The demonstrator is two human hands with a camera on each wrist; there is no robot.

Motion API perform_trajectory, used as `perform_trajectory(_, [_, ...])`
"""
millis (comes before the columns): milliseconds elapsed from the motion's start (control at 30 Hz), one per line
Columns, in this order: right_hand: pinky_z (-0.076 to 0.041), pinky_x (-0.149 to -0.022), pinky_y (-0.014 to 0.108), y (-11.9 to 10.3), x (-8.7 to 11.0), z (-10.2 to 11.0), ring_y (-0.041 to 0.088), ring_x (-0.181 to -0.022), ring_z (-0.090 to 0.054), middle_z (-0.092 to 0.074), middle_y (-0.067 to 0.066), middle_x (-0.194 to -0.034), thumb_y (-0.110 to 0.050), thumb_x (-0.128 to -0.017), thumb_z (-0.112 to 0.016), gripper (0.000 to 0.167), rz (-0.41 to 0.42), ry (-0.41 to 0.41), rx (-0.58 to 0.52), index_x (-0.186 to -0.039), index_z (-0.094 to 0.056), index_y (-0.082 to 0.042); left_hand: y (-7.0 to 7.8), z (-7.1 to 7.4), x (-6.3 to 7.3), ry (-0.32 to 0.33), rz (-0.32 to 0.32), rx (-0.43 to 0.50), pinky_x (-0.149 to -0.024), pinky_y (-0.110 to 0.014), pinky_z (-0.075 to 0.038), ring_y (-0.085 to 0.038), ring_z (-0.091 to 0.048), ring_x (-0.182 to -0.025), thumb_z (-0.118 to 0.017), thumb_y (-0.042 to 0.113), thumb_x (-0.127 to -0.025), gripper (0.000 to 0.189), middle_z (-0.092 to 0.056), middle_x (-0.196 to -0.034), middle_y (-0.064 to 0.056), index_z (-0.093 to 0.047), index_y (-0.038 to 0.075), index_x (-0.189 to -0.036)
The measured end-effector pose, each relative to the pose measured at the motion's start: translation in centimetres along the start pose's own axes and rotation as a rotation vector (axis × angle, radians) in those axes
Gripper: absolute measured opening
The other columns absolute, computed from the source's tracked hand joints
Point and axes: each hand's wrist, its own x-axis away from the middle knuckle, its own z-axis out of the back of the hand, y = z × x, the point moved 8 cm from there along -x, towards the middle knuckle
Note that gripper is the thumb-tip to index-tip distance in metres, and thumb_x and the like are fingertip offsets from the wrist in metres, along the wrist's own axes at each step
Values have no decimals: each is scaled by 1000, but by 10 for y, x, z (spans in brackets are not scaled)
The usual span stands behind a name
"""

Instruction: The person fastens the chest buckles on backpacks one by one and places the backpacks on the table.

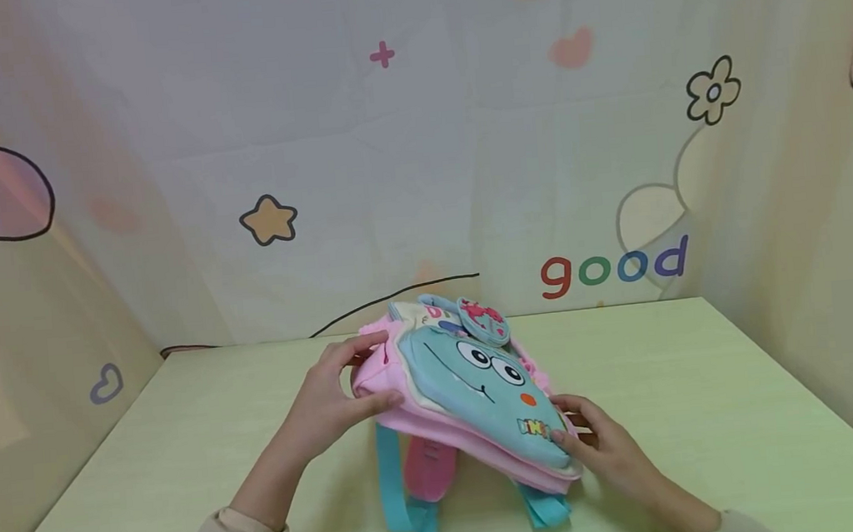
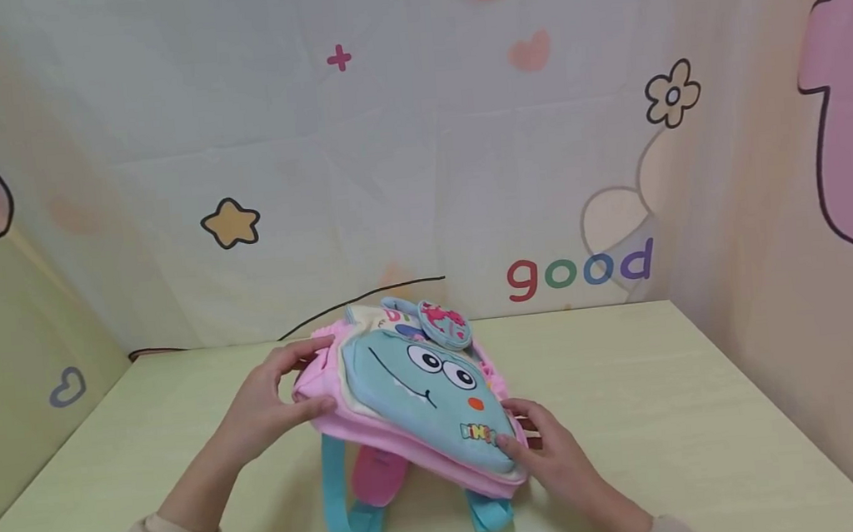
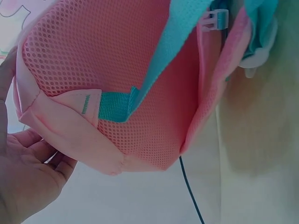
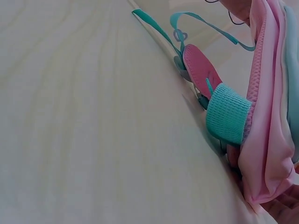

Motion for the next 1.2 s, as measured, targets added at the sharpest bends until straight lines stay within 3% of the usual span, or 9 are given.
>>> perform_trajectory(133, [-47,-89,12,-1,1,-7,23,-116,-53,-53,12,-133,-24,-94,-61,47,-36,-14,-32,-135,-46,-6,9,4,-1,13,-8,-19,-85,-33,-52,-25,-49,-113,-81,31,-74,71,-53,-128,-10,-51,19,-138])
perform_trajectory(433, [-47,-90,13,-9,5,-23,3,-106,-54,-53,15,-132,-19,-95,-60,44,1,-38,-105,-133,-46,-3,28,13,-3,24,-11,-31,-85,-38,-57,-31,-48,-119,-80,34,-76,71,-47,-133,-13,-50,21,-139])
perform_trajectory(633, [-46,-90,13,-13,5,-32,12,-110,-55,-51,16,-133,-18,-95,-59,43,1,-59,-137,-133,-45,-2,39,17,-5,18,-18,-39,-81,-35,-58,-31,-48,-118,-79,32,-77,69,-47,-133,-14,-51,21,-138])
perform_trajectory(867, [-48,-88,17,-18,7,-43,10,-109,-56,-52,18,-131,-16,-95,-58,42,20,-89,-162,-132,-45,0,55,20,-7,21,-47,-41,-76,-30,-56,-30,-49,-112,-79,30,-77,65,-48,-128,-13,-52,23,-136])
perform_trajectory(1067, [-48,-89,17,-19,7,-49,23,-116,-53,-50,18,-133,-18,-96,-58,44,-7,-112,-189,-133,-43,0,66,20,-8,13,-54,-49,-74,-30,-56,-31,-49,-110,-79,30,-77,65,-46,-129,-15,-52,22,-136])
perform_trajectory(1200, [-47,-90,17,-21,7,-52,18,-115,-54,-49,20,-134,-19,-97,-56,44,15,-140,-197,-134,-42,1,72,21,-9,5,-63,-66,-73,-28,-55,-30,-48,-108,-79,29,-77,65,-46,-127,-15,-53,21,-136])
